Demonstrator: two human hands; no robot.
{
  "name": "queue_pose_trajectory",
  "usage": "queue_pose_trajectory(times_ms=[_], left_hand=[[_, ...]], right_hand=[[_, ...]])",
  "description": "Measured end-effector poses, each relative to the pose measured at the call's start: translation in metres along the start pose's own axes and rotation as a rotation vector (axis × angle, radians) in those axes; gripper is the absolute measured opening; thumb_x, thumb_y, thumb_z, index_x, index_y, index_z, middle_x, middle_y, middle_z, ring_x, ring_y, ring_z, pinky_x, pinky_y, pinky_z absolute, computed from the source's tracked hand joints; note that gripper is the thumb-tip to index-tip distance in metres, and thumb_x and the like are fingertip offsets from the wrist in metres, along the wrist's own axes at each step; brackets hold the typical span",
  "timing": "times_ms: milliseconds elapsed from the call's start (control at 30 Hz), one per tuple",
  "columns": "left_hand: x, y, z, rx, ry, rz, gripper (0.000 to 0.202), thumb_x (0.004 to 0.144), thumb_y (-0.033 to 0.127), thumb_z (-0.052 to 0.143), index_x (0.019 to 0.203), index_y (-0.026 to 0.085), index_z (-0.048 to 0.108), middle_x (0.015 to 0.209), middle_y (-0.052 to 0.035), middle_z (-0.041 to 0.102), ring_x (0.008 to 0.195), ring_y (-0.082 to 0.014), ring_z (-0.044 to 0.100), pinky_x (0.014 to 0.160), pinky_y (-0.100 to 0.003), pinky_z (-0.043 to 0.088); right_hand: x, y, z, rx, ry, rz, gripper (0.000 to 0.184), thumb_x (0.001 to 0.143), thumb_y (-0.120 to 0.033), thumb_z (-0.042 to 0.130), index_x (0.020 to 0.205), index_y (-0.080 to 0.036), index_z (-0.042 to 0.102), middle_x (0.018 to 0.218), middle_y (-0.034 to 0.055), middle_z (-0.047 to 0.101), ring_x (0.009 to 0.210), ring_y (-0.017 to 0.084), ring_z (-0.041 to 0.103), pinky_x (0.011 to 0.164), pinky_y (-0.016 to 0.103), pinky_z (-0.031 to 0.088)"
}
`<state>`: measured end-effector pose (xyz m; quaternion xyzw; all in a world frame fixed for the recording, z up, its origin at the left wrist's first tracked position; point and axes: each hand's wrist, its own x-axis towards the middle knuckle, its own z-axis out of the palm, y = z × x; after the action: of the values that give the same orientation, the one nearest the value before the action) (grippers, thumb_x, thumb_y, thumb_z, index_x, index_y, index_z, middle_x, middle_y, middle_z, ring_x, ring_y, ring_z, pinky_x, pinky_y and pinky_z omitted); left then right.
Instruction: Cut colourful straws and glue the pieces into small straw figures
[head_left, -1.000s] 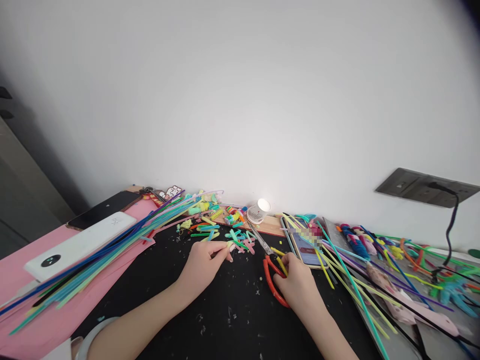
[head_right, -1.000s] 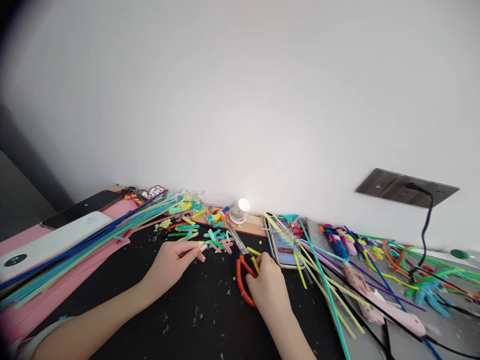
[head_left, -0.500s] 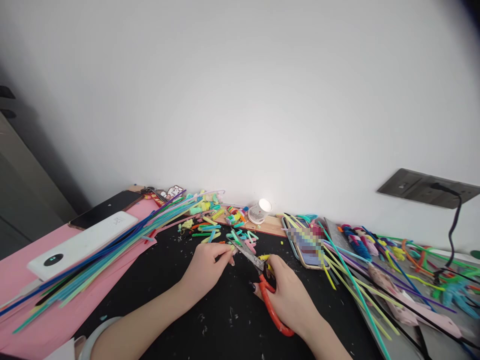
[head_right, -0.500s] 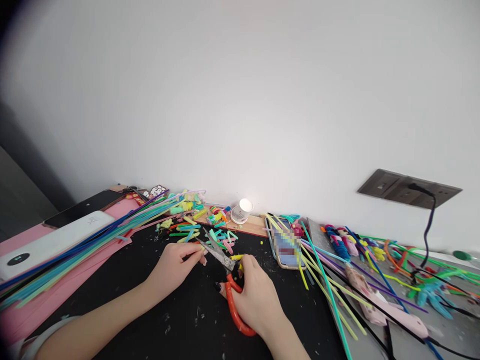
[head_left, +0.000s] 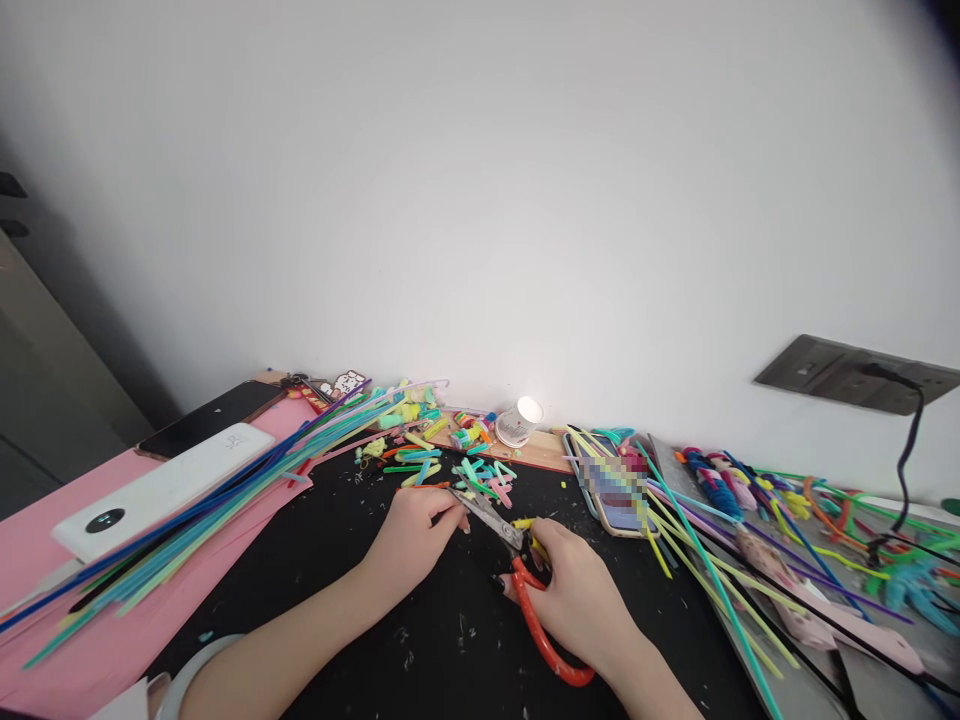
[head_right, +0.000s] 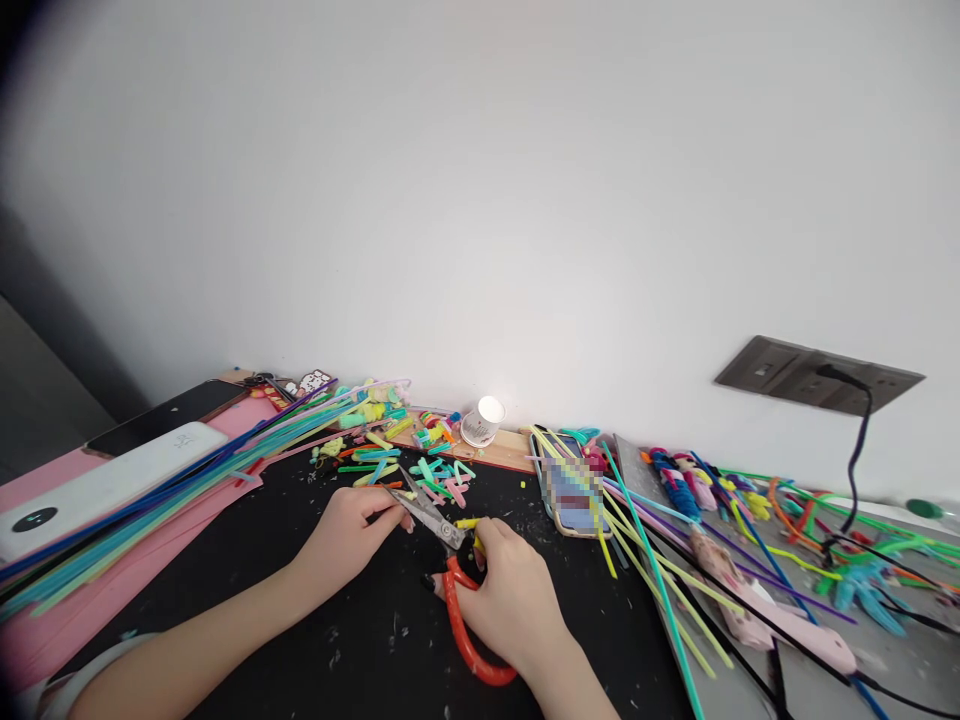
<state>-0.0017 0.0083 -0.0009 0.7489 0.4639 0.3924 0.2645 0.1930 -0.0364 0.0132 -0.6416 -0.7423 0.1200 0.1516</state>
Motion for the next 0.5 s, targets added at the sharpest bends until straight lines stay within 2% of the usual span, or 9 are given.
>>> queue_pose_trajectory(times_ms=[500], left_hand=[[0.0000, -0.0012, 0.0002, -0.033, -0.022, -0.002, 0.029, 0.078, 0.008, 0.045, 0.057, 0.016, 0.063, 0.060, 0.0007, 0.066, 0.059, -0.0134, 0.060, 0.059, -0.020, 0.039]], right_hand=[[0.0002, 0.0011, -0.0004, 0.013, -0.004, -0.013, 0.031, 0.062, -0.031, 0.066, 0.061, -0.020, 0.037, 0.062, -0.0058, 0.046, 0.054, 0.009, 0.035, 0.049, 0.021, 0.021]])
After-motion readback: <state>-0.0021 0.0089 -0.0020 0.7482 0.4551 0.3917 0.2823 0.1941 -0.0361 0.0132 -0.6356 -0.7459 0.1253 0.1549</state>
